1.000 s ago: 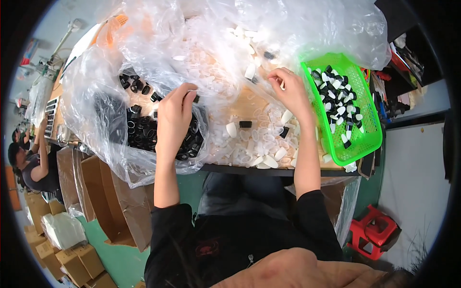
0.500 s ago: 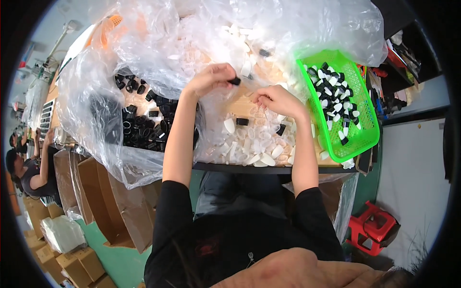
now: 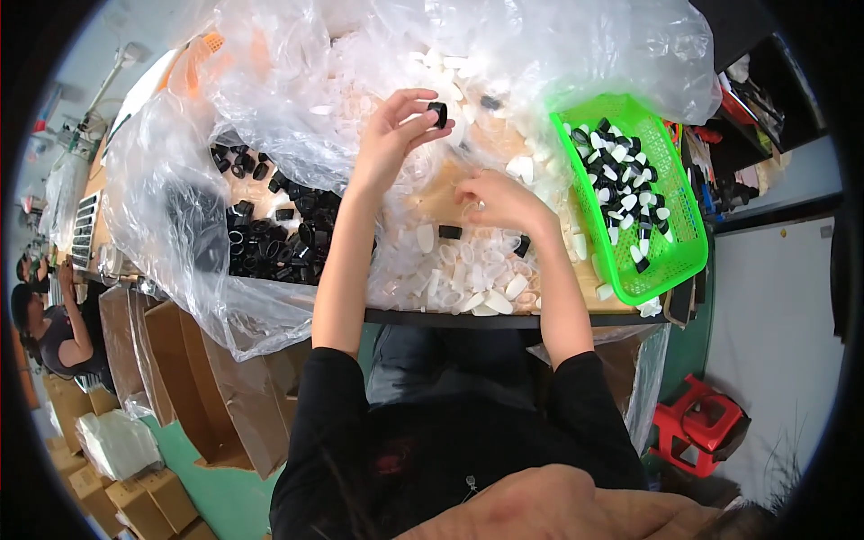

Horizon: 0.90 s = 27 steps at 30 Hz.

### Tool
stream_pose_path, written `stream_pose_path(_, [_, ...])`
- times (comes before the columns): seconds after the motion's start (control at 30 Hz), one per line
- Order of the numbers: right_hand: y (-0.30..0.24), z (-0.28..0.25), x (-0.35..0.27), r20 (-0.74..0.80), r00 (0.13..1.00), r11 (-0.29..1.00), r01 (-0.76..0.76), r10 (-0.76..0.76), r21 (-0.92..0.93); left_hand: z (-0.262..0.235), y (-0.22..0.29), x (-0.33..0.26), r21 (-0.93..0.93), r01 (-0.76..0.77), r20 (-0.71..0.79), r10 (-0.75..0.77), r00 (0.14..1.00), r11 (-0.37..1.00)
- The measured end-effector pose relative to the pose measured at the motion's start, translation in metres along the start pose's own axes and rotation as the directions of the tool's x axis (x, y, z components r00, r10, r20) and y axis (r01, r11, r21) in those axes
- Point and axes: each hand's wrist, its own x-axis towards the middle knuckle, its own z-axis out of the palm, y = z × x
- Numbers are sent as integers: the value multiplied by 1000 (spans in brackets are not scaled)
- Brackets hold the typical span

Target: Assembling small black and white plastic components together at a workbench.

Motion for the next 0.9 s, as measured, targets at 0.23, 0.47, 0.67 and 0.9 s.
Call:
stream_pose_path(0.23, [-9, -7, 19, -471, 882, 988, 68, 5, 137, 0, -24, -16, 20, 77, -123, -74, 990, 997])
stream_pose_path(0.47, [2, 4, 49, -533, 785, 884, 39, -315, -465, 2, -20, -18, 79, 65, -140, -53, 989, 995])
stream_pose_path(0.67, [-22, -9, 27, -706, 644, 824, 202, 295, 529, -1, -21, -21, -53, -20, -158, 12, 987, 998])
stream_pose_path(0.9, [-32, -9, 22, -828, 548, 751, 495, 121, 437, 16, -24, -26, -96, -53, -47, 49, 998, 994])
